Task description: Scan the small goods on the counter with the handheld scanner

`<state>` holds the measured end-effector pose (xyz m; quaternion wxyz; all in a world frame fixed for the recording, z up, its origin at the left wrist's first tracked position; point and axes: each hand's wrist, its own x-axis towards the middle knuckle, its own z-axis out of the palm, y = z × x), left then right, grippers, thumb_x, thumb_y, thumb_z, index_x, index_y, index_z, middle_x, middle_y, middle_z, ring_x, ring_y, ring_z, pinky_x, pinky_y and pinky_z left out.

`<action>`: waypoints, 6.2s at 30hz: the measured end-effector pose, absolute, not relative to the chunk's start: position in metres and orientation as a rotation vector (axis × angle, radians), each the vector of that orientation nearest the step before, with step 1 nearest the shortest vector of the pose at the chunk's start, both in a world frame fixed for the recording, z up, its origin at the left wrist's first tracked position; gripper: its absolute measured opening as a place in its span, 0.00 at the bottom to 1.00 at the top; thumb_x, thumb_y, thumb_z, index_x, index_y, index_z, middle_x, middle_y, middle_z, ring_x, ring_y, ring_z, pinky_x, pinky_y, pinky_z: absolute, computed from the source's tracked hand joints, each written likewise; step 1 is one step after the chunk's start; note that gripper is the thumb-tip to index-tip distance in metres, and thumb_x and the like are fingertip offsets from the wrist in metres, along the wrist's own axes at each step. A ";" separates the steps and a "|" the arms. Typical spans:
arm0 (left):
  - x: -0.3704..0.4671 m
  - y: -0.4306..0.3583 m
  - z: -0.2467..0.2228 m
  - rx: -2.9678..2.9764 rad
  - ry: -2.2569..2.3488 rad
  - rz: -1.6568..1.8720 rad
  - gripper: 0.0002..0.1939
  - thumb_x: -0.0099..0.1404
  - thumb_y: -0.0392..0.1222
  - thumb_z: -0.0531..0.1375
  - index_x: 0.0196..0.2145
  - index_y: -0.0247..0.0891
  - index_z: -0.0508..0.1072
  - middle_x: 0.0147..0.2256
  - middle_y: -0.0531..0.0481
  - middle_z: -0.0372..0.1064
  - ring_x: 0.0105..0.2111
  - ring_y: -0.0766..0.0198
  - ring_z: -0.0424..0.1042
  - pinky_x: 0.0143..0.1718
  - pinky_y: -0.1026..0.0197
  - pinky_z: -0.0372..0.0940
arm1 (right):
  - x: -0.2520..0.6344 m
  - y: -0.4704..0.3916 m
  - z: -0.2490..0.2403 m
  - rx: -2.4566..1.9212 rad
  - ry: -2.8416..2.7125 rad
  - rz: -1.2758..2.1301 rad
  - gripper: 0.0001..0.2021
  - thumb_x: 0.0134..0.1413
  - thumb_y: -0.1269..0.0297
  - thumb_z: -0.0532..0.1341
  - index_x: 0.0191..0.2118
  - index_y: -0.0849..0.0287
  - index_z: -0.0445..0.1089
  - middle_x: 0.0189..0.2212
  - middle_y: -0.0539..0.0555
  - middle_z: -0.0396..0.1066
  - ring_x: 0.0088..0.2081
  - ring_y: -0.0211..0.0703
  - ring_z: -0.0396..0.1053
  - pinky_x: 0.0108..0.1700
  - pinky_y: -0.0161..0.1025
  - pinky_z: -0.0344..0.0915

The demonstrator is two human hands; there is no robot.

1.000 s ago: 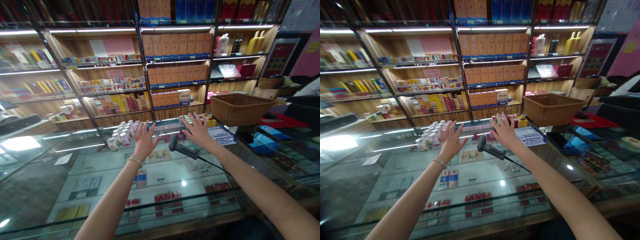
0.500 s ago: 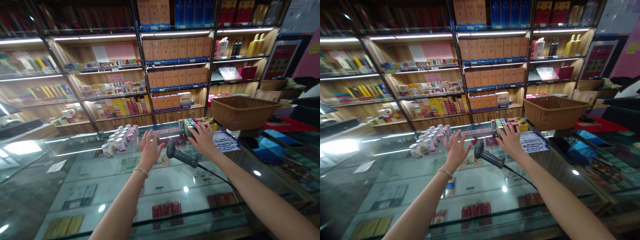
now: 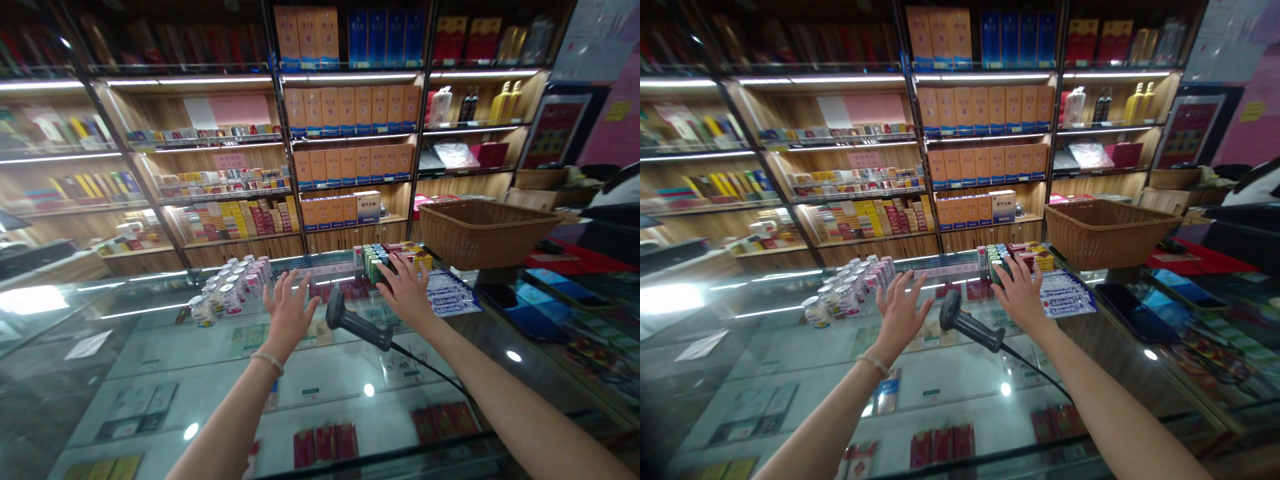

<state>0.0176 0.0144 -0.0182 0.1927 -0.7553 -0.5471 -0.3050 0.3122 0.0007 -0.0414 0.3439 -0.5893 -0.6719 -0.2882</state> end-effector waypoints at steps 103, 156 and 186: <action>-0.010 0.025 0.005 -2.379 -1.696 -0.843 0.12 0.70 0.51 0.62 0.46 0.49 0.82 0.68 0.48 0.61 0.71 0.41 0.47 0.71 0.34 0.47 | 0.305 0.001 -0.050 -1.459 -1.849 -0.763 0.23 0.71 0.54 0.53 0.62 0.59 0.72 0.66 0.66 0.66 0.69 0.58 0.55 0.69 0.64 0.35; -0.023 0.013 0.001 -2.719 -1.269 -0.879 0.13 0.70 0.54 0.62 0.47 0.53 0.83 0.68 0.49 0.63 0.71 0.41 0.49 0.70 0.32 0.50 | 0.205 -0.035 -0.009 -1.098 -2.103 -0.772 0.14 0.64 0.58 0.66 0.55 0.40 0.76 0.68 0.52 0.65 0.70 0.56 0.54 0.69 0.58 0.38; -0.017 0.001 0.015 -2.749 -1.288 -0.934 0.20 0.66 0.59 0.66 0.53 0.55 0.80 0.68 0.49 0.61 0.71 0.42 0.50 0.71 0.34 0.47 | 0.223 -0.026 -0.010 -1.138 -1.993 -0.646 0.14 0.64 0.50 0.64 0.49 0.48 0.75 0.70 0.57 0.61 0.71 0.60 0.50 0.68 0.62 0.42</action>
